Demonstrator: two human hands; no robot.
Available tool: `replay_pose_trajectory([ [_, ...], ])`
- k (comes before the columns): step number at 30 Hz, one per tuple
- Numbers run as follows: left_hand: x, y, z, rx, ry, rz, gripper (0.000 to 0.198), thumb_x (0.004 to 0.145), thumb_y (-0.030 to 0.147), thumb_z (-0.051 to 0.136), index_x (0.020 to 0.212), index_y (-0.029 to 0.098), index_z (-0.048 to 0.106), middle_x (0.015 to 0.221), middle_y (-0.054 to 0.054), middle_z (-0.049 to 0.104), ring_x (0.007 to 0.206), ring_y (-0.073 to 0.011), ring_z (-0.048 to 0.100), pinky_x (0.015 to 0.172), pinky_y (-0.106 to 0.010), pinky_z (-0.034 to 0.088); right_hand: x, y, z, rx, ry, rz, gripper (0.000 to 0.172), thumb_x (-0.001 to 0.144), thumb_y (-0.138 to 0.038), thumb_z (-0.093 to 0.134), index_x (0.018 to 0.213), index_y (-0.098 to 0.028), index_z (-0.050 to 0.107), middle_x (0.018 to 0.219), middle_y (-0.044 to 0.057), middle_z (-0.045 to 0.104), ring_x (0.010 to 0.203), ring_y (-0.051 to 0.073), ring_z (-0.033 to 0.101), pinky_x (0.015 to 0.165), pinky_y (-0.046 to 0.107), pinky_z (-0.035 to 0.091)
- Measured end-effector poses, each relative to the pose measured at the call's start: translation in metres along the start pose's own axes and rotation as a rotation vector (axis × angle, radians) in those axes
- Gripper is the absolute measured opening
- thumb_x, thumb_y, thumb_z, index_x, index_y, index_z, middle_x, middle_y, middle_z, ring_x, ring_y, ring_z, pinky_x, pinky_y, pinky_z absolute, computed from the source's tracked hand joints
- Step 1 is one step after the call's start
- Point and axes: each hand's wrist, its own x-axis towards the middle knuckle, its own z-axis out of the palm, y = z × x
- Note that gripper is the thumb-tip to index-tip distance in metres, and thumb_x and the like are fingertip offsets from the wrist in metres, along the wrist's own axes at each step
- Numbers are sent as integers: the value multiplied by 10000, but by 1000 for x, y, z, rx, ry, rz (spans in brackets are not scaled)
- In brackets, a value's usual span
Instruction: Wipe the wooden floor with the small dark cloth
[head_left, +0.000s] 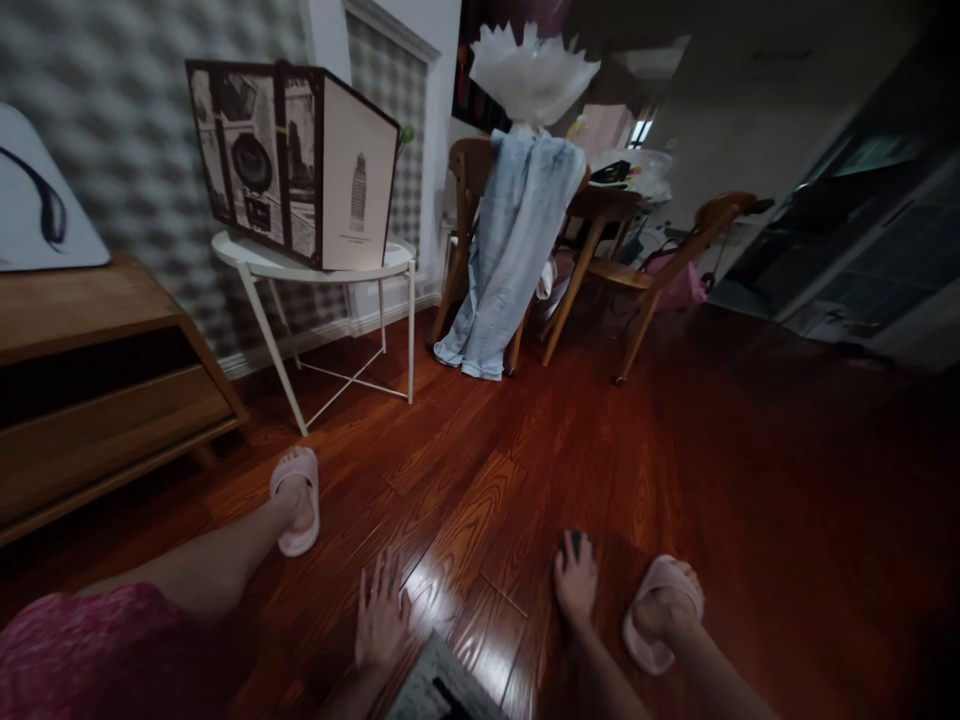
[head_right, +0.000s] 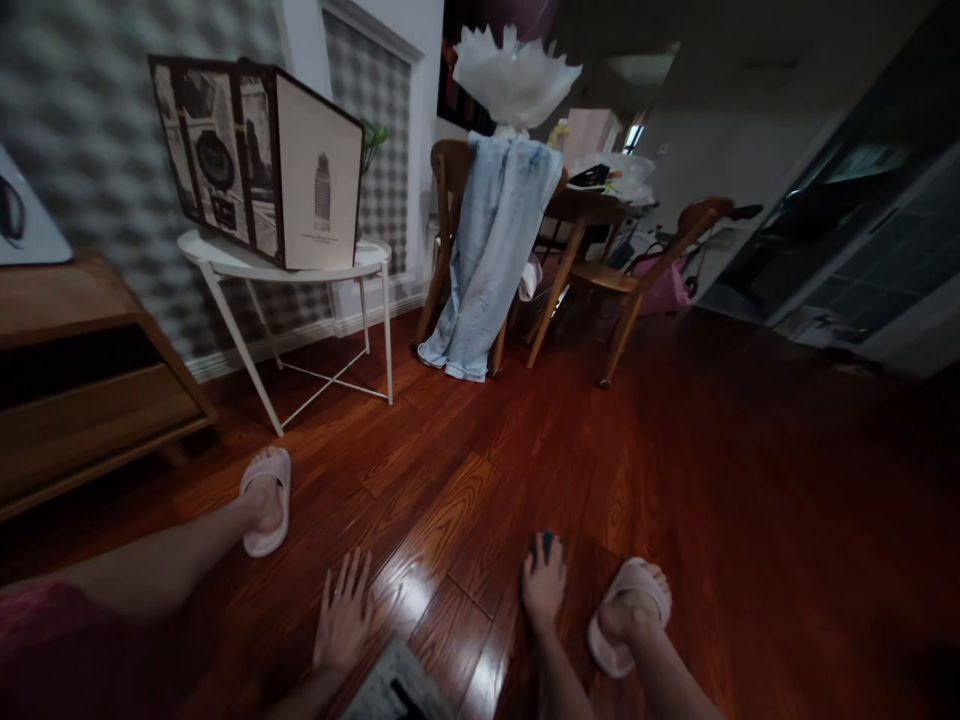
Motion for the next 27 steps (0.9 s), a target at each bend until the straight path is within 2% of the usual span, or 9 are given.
replay_pose_trajectory([
  [3,2,2,-7,-3,-17,-14,647,937,299,333,1571,230,229,1636,-82,368,1534,-240,282,1274,-537,178,-10,38,-3,-70,112,203,618,947,-337,270,1492,-149,493,1599,214,363,1497,334,307,1109,570,373],
  [5,3,4,-12,-4,-30,-17,642,936,294,331,1568,226,241,1638,-86,364,1535,-243,280,1275,-535,173,-23,31,-2,-75,164,260,630,946,-327,267,1516,-136,456,1597,242,353,1493,361,301,1094,608,368],
  [7,3,4,-15,-5,-46,-15,634,938,291,328,1564,219,255,1641,-90,355,1535,-248,278,1275,-539,169,-39,2,2,-51,179,259,635,949,-317,262,1525,-112,434,1599,256,340,1499,370,283,1097,626,354],
  [13,3,3,-13,-36,-51,-21,615,949,291,315,1559,238,258,1647,-74,337,1529,-244,294,1268,-546,194,-100,-130,21,112,-136,-225,567,981,-291,317,1521,-190,454,1651,131,303,1544,280,201,1203,547,260],
  [17,3,4,-10,-21,-42,-19,605,940,277,319,1543,236,310,1636,-73,356,1525,-245,305,1268,-547,200,-123,-178,26,201,-298,-613,585,980,-279,407,1563,-313,365,1674,44,265,1544,239,213,1227,495,257],
  [20,3,5,-8,3,-35,-23,612,931,278,328,1540,227,322,1630,-83,369,1526,-250,303,1274,-547,182,-98,-165,18,240,-392,-933,610,967,-292,442,1567,-345,345,1667,13,286,1529,210,256,1228,444,277],
  [22,2,5,-7,11,-30,-28,622,928,283,329,1547,228,306,1632,-83,365,1528,-250,298,1279,-548,166,-67,-132,13,222,-381,-942,577,965,-287,416,1541,-333,406,1643,22,347,1512,205,297,1218,434,295],
  [24,2,5,-5,9,-25,-31,628,928,284,328,1552,243,287,1633,-67,365,1534,-244,284,1284,-550,146,-36,-88,10,183,-271,-739,547,966,-280,360,1498,-287,488,1609,56,407,1495,214,331,1198,442,325],
  [27,1,5,-2,6,-25,-36,632,928,280,328,1557,250,273,1630,-57,374,1541,-238,263,1290,-552,120,-11,-19,9,120,-47,-297,569,964,-331,286,1460,-213,539,1589,114,420,1498,253,321,1160,485,363],
])
